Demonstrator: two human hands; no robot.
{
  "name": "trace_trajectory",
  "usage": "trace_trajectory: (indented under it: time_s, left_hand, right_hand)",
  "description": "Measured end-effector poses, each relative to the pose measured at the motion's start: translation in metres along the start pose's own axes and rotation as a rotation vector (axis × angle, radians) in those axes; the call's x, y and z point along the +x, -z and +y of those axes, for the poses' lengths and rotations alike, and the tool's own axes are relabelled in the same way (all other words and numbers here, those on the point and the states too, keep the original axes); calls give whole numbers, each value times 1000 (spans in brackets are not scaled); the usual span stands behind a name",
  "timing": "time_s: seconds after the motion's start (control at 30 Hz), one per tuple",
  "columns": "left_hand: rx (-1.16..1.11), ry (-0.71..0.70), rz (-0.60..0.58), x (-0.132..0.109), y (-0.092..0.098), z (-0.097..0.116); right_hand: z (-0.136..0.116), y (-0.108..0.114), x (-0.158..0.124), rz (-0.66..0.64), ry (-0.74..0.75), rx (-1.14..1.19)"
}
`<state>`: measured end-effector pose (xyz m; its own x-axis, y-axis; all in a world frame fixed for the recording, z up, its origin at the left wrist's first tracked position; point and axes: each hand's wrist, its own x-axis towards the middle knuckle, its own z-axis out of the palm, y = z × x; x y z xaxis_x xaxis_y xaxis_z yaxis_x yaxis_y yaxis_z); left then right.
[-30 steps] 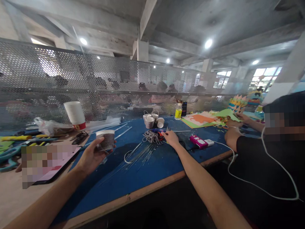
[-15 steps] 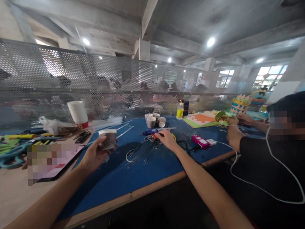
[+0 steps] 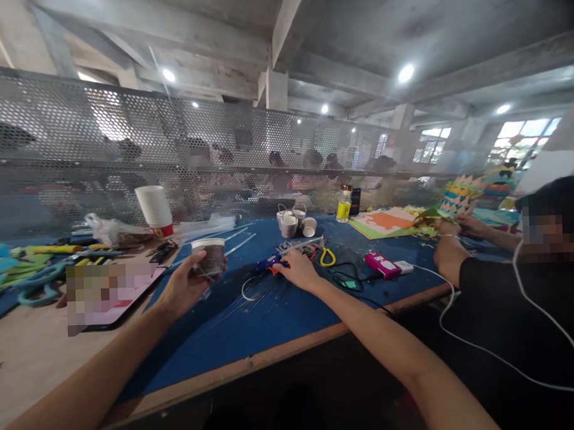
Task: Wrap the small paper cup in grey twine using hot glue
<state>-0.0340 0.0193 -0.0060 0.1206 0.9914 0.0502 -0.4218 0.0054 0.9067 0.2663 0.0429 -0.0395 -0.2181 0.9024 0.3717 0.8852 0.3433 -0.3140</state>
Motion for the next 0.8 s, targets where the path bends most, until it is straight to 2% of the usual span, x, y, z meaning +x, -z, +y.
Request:
trace_trajectory:
  time_s: [0.27,0.43,0.53,0.63,0.73,0.8]
  left_hand:
    - [-30,23,1,-1,-2,-2]
    - [-24,37,21,-2,-3,-3]
    - [-26,37,5,-3,-5,-4]
    - [-43,51,-50,-6,-8,-3]
    - [-59,77,-115,-10,-13,-2]
    - [-61,82,-146,-12,-16,-1]
  right_hand:
    - [-2,-4,-4,23,-1,6]
    - [-10,9,-3,184,54,14]
    - [-30,21,8,166,77,226]
    - [-61,25,21,150,98,459]
    - [-91,18,29,160,139,646]
    - [-105,9,29,211,160,712]
